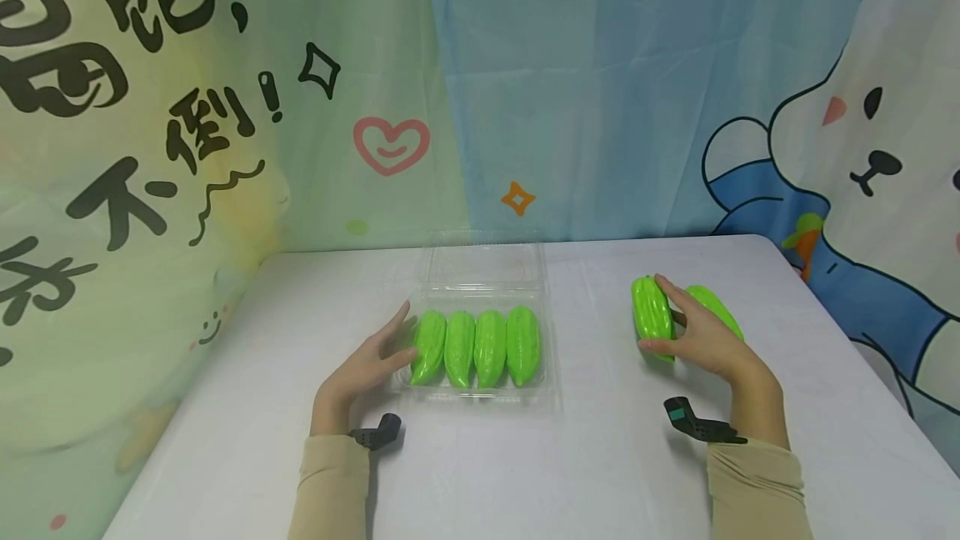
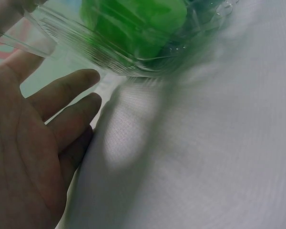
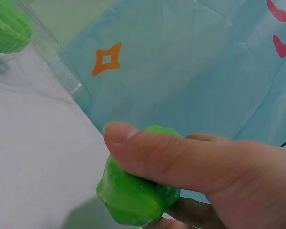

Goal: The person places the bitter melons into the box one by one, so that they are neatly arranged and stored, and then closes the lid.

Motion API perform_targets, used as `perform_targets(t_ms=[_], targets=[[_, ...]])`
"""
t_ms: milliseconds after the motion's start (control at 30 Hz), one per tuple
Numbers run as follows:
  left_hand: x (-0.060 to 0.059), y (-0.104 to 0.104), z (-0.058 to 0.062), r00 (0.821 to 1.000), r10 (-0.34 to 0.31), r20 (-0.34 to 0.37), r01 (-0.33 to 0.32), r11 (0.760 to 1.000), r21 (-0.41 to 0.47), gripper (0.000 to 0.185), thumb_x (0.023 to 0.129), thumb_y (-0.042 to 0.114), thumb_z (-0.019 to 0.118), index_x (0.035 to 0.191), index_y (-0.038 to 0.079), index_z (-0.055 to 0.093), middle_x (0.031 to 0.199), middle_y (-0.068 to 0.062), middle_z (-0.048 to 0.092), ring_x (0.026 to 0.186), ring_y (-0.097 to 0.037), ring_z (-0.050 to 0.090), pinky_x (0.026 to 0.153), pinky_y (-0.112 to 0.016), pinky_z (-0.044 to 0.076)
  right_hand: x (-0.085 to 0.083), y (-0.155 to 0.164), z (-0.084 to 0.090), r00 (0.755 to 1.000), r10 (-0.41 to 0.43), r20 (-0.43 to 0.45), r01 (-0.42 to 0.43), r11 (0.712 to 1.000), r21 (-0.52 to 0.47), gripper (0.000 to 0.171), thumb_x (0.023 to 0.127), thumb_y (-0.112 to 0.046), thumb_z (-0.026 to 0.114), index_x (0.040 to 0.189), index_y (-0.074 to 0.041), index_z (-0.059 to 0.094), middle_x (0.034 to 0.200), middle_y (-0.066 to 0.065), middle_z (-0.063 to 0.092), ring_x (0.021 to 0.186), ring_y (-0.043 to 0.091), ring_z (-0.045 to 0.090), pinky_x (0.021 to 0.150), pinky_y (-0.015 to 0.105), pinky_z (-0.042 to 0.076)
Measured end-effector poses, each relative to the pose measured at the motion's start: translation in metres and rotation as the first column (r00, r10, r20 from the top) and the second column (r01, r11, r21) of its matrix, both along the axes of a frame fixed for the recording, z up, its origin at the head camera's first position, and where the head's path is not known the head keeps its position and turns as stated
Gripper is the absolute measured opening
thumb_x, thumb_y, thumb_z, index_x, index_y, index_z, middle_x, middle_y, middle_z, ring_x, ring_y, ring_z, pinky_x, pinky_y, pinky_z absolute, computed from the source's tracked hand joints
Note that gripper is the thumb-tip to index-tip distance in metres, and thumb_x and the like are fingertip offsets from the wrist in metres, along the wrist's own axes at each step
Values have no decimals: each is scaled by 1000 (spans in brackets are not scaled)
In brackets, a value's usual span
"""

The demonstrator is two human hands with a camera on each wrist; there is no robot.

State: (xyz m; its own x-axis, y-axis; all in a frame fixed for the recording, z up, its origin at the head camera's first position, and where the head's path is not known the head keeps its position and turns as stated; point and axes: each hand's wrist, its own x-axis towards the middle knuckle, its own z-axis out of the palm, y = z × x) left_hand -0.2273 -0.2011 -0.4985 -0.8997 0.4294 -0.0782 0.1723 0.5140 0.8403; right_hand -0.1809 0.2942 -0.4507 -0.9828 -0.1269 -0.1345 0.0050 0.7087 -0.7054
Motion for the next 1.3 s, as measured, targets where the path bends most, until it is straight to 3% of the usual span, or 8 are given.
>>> perform_targets(t_ms=[700, 1300], targets=[[1, 1, 1, 1000, 16, -1, -16, 1000, -21, 82, 90, 44, 61, 154, 27, 13, 158, -3, 25, 148, -25, 13, 119, -53, 12, 0, -17, 17, 996, 36, -80, -39, 999, -30, 118, 73, -52, 76, 154, -23, -5, 161, 15, 1, 136, 52, 26, 106, 62, 33], [0, 0, -1, 1000, 4, -15, -5, 1000, -22, 82, 90, 43, 61, 154, 26, 13, 158, -4, 24, 148, -25, 14, 119, -53, 12, -3, -35, 20, 989, 44, -144, -57, 994, -93, 114, 73, -48, 78, 153, -29, -1, 161, 10, 2, 139, 48, 26, 103, 55, 40]])
